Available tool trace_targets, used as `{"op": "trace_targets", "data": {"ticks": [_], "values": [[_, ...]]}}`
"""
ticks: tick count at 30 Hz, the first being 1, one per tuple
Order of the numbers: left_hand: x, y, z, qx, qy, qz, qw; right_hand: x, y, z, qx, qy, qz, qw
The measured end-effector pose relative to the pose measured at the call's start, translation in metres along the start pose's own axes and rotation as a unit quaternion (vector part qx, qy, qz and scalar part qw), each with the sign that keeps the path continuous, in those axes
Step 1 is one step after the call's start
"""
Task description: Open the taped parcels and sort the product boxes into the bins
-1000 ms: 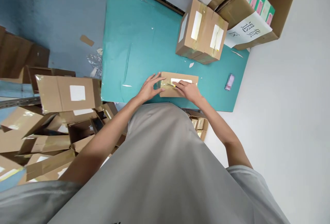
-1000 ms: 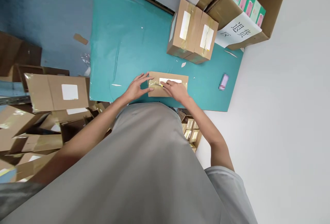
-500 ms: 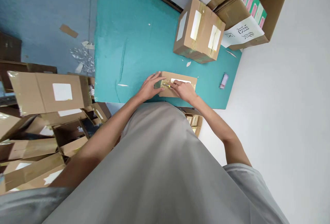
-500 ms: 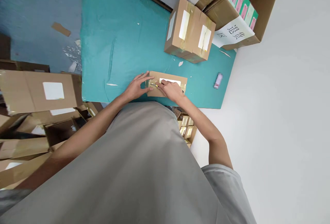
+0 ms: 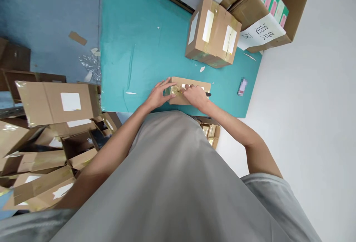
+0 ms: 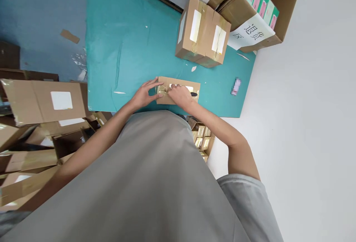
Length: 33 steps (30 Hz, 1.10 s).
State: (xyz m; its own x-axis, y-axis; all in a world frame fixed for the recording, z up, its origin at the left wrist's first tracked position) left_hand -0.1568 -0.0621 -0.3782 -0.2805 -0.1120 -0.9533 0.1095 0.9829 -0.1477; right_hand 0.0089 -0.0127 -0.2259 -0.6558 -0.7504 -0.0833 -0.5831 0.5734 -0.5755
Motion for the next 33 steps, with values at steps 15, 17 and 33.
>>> {"op": "trace_targets", "data": {"ticks": [15, 17, 33], "values": [[-0.011, -0.012, 0.003, -0.065, -0.061, -0.063, 0.994, -0.120, -0.103, 0.064, 0.044, -0.011, 0.099, 0.994], [-0.010, -0.014, 0.005, -0.083, -0.069, -0.088, 0.990, -0.124, -0.104, 0.072, 0.025, -0.002, 0.086, 0.996], [0.020, -0.038, -0.027, -0.266, -0.059, -0.176, 0.946, -0.158, -0.085, 0.211, -0.233, 0.660, 0.333, 0.632]]}}
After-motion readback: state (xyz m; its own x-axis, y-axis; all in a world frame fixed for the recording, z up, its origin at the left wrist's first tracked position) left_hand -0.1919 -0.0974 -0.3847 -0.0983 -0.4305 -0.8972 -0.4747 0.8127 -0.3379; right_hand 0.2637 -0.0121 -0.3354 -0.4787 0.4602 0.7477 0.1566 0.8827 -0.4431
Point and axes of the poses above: each hand's wrist, its own y-axis towards the middle knuckle, its own z-axis out of the palm, x = y × z, the point moved 3 cm from there along y, towards the middle knuckle, and after that the axes turned 10 degrees about -x, right-handed, at the moved point
